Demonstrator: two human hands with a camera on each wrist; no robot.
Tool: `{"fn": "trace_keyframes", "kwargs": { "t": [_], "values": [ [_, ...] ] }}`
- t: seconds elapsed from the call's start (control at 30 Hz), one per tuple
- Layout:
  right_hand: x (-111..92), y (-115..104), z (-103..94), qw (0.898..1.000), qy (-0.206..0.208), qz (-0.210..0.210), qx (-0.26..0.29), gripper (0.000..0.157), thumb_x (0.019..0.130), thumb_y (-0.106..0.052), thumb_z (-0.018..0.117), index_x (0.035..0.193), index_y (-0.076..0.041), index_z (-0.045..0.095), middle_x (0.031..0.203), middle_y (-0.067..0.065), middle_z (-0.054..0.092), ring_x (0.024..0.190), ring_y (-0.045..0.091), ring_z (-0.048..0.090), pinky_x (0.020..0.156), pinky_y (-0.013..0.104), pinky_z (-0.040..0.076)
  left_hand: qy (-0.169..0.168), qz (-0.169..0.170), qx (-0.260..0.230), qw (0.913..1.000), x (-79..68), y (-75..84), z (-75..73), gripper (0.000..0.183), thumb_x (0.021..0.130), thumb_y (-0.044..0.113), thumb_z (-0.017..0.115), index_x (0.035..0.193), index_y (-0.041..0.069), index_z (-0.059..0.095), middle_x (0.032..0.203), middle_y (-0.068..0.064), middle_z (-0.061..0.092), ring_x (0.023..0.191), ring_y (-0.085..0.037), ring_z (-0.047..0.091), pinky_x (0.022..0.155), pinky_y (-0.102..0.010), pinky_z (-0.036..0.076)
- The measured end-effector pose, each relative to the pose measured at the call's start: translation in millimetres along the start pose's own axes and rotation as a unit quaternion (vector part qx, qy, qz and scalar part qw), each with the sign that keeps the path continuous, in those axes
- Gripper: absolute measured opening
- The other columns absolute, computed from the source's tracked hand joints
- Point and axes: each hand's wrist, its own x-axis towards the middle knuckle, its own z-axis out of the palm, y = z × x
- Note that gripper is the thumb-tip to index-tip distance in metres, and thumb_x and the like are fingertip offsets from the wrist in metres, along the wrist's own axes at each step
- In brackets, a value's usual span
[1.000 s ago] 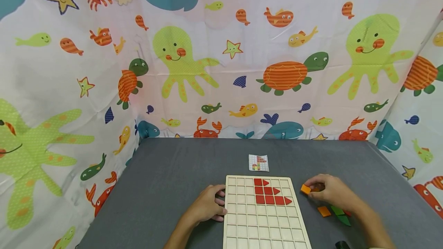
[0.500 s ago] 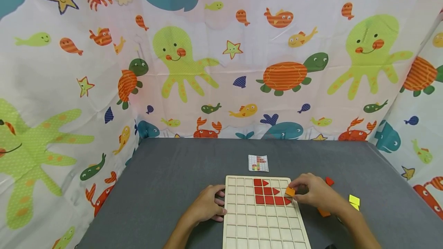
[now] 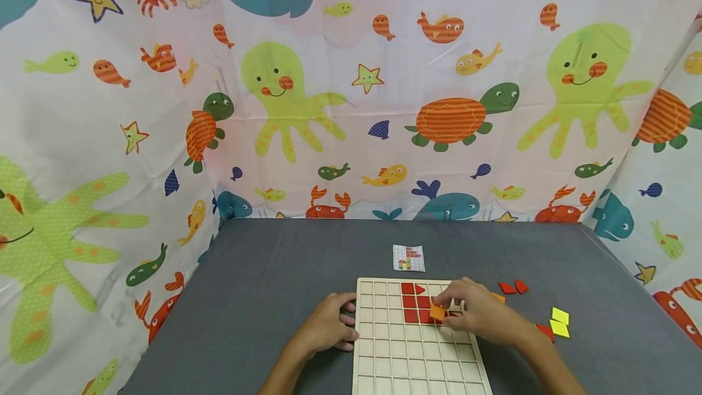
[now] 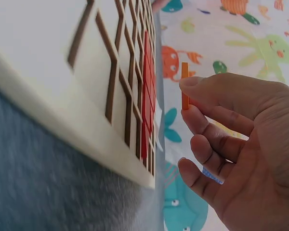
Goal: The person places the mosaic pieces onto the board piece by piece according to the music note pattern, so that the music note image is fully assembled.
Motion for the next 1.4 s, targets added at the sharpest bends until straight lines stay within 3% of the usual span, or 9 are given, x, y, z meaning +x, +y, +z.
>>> {"fn": "trace_keyframes", "kwargs": {
  "t": [0.33, 0.67, 1.4],
  "values": [
    [9, -15, 15.6, 0.999, -0.043, -0.015, -0.011, 0.021, 0.093, -0.029, 0.083, 0.113, -0.024, 0.078, 0.107, -0.014, 0.065, 0.104, 0.016, 0.056, 0.087, 0.034, 0.057, 0.000, 0.001, 0.004, 1.0000, -1.3, 1.9, -0.7, 0.079, 0.079, -0.019, 0.077, 0.152, -0.006, 0.050, 0.126, -0.018, 0.054, 0.101, -0.026, 0.063, 0.061, -0.038, 0.068],
    [11, -20, 29.9, 0.998, -0.051, -0.030, -0.020, 0.020, 0.092, -0.023, 0.083, 0.111, -0.024, 0.079, 0.107, -0.017, 0.067, 0.105, 0.010, 0.054, 0.090, 0.032, 0.057, -0.002, -0.003, 0.002, 1.0000, -0.9, 1.6, -0.6, 0.079, 0.079, -0.019, 0.077, 0.152, -0.005, 0.050, 0.127, -0.017, 0.054, 0.101, -0.026, 0.063, 0.061, -0.039, 0.068],
    [11, -22, 36.2, 0.999, -0.044, -0.019, 0.013, 0.025, 0.091, -0.018, 0.085, 0.114, -0.018, 0.075, 0.106, -0.008, 0.064, 0.098, 0.012, 0.054, 0.079, 0.026, 0.053, -0.002, -0.004, 0.004, 1.0000, -1.3, 2.6, -0.3, 0.080, 0.080, -0.019, 0.077, 0.153, -0.004, 0.049, 0.126, -0.016, 0.054, 0.102, -0.027, 0.062, 0.062, -0.038, 0.068]
  ]
}}
